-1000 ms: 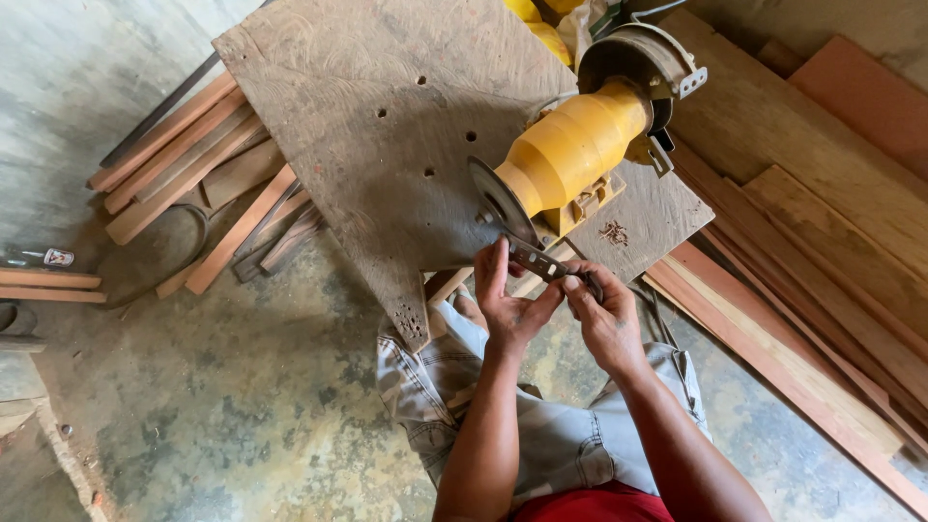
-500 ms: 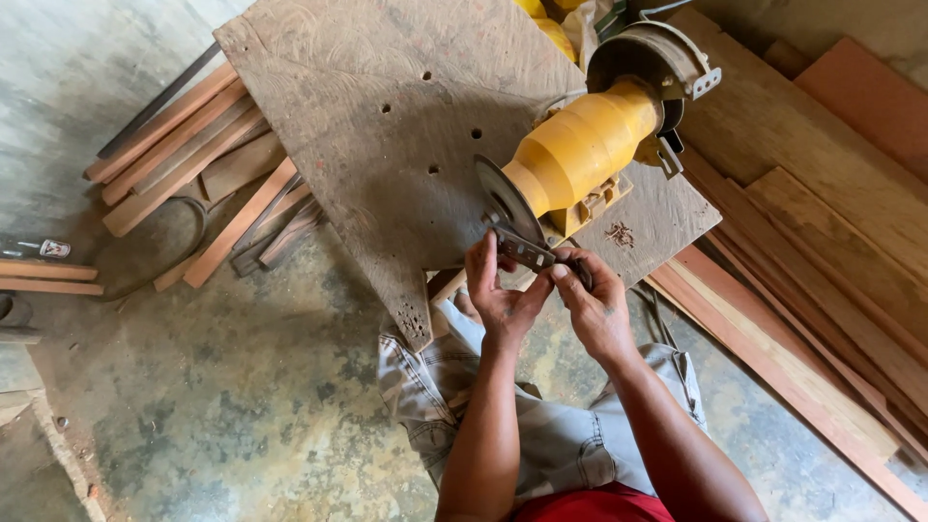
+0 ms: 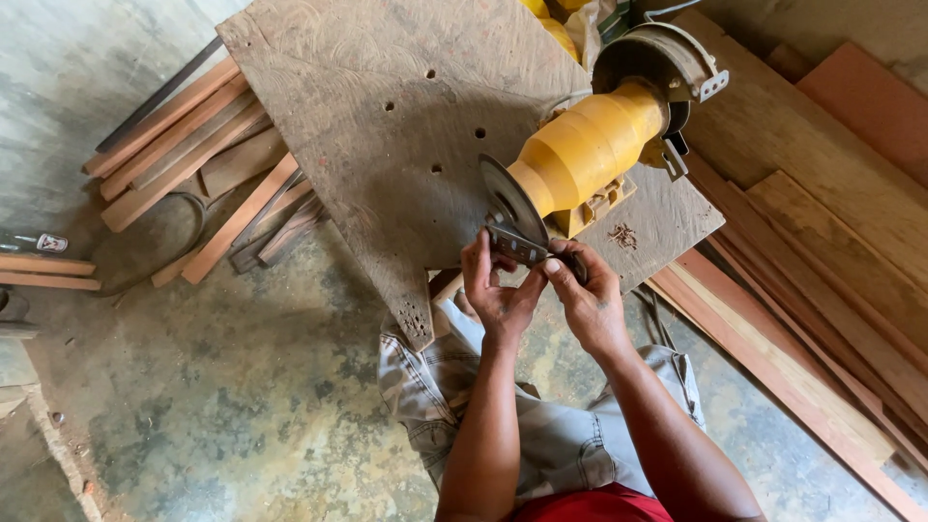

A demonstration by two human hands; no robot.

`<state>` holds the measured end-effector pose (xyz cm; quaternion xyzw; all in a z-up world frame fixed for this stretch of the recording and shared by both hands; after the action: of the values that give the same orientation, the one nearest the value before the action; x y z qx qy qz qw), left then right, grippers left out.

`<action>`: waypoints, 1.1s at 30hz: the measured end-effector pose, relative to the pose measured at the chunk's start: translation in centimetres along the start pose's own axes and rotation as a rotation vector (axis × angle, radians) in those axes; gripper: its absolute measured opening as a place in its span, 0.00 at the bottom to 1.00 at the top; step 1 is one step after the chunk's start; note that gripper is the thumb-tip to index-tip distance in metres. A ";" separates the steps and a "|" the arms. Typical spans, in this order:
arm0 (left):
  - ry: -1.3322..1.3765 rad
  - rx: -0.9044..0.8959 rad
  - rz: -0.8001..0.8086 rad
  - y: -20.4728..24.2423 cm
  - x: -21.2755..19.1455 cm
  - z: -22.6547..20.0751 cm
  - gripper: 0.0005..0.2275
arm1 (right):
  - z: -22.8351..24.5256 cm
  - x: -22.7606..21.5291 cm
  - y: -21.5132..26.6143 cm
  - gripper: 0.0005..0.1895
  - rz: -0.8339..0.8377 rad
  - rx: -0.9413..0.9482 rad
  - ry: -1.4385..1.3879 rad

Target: The person uses a bench grinder to sharpen a small metal piece, likely a hinge or tool component.

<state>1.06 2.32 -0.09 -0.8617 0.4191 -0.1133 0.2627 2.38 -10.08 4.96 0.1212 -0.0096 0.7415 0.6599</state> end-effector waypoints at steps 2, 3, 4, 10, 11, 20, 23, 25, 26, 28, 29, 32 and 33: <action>0.010 -0.012 -0.004 0.1 0.0 0.2 0.41 | 0.0 0.1 -0.1 0.17 -0.016 0.003 0.008; 0.010 -0.012 -0.005 0.1 0.1 0.3 0.41 | -0.1 0.1 -0.2 0.17 -0.015 0.003 0.009; 0.009 -0.015 -0.008 0.2 0.1 0.4 0.41 | -0.3 0.1 -0.2 0.17 -0.010 -0.008 -0.004; 0.007 -0.030 -0.027 0.3 0.2 0.7 0.42 | -0.3 0.3 -0.3 0.16 -0.009 -0.009 -0.028; 0.004 -0.027 -0.029 0.3 0.1 0.7 0.42 | -0.4 0.3 -0.3 0.16 -0.010 -0.003 -0.030; 0.033 -0.044 -0.032 0.3 0.1 0.7 0.41 | -0.1 0.4 -0.3 0.16 -0.008 -0.009 0.014; 0.034 -0.045 -0.040 0.3 0.3 0.6 0.41 | 0.2 0.7 -0.3 0.17 -0.014 -0.010 -0.005; 0.045 -0.060 -0.050 0.6 0.4 0.8 0.41 | 0.1 0.7 -0.4 0.17 -0.009 -0.011 -0.012; 0.057 -0.075 -0.059 0.6 0.4 0.9 0.41 | 0.0 0.7 -0.4 0.17 -0.003 -0.013 -0.018; 0.037 -0.073 -0.055 0.4 0.3 0.5 0.41 | 0.0 0.6 -0.3 0.17 -0.008 -0.010 -0.019; 0.017 -0.071 -0.052 0.3 0.3 0.3 0.41 | 0.0 0.5 -0.2 0.17 -0.013 -0.007 -0.020; 0.025 -0.005 -0.023 0.2 0.2 0.1 0.41 | 0.3 0.1 0.1 0.17 -0.012 -0.004 -0.010; 0.025 -0.005 -0.021 0.2 0.2 0.1 0.41 | 0.4 0.0 0.3 0.17 -0.014 -0.004 -0.010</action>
<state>1.07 2.05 -0.29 -0.8652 0.4135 -0.1259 0.2541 2.18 -10.17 5.35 0.1238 -0.0135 0.7362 0.6652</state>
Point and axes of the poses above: each hand's wrist, its own y-axis away from the middle knuckle, its own x-axis out of the palm, z = x × y, the point moved 1 cm from there along -y, towards the middle knuckle, and after that the axes turned 8 degrees about -y, right-handed, at the moved point
